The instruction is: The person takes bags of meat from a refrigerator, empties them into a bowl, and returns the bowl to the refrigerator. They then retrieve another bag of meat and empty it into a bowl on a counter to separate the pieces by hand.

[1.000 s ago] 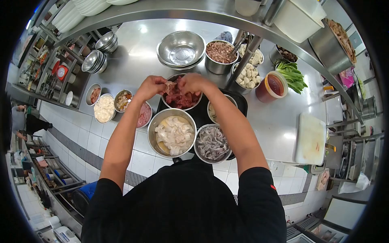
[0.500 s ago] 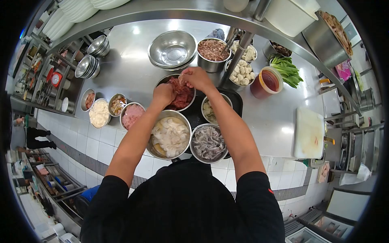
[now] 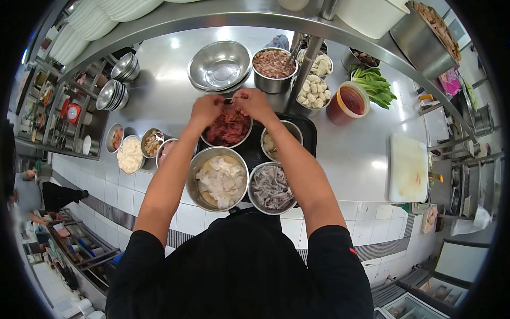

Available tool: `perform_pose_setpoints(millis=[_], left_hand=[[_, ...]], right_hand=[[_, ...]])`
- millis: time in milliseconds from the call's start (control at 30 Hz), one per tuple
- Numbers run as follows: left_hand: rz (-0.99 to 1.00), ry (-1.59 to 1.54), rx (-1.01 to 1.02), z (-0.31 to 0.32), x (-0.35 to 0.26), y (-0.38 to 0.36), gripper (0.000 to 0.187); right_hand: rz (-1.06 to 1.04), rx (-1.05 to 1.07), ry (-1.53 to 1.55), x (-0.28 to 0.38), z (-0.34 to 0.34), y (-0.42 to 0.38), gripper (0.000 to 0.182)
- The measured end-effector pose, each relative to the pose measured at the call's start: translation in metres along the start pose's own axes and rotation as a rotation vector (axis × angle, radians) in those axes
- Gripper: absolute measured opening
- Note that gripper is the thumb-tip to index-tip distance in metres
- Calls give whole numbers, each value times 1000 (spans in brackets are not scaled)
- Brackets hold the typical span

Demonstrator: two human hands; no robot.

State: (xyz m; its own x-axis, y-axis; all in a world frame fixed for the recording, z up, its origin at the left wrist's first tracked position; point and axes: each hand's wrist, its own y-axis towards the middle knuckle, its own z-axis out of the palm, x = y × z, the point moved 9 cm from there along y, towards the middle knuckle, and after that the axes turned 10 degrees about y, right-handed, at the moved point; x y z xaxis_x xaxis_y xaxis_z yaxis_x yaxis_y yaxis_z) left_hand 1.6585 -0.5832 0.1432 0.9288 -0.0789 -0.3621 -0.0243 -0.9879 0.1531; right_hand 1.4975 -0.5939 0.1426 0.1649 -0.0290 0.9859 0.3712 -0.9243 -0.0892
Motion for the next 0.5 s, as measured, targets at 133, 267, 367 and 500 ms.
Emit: perform_pose_setpoints(millis=[133,267,367,500], left_hand=[[79,159,-21,24,-25,-34,26],[87,221,194,30,-16,-44,34],[134,187,176,2,-15,-56,33],[67,-101,476,22,0,-53,35]], right_hand=[[52,35,136,-14,-7,-7,16],[82,35,173,-28,-16,-16,15],[108,19,177,-26,-25,-25,15],[91,14,185,-32,-24,-20,15]])
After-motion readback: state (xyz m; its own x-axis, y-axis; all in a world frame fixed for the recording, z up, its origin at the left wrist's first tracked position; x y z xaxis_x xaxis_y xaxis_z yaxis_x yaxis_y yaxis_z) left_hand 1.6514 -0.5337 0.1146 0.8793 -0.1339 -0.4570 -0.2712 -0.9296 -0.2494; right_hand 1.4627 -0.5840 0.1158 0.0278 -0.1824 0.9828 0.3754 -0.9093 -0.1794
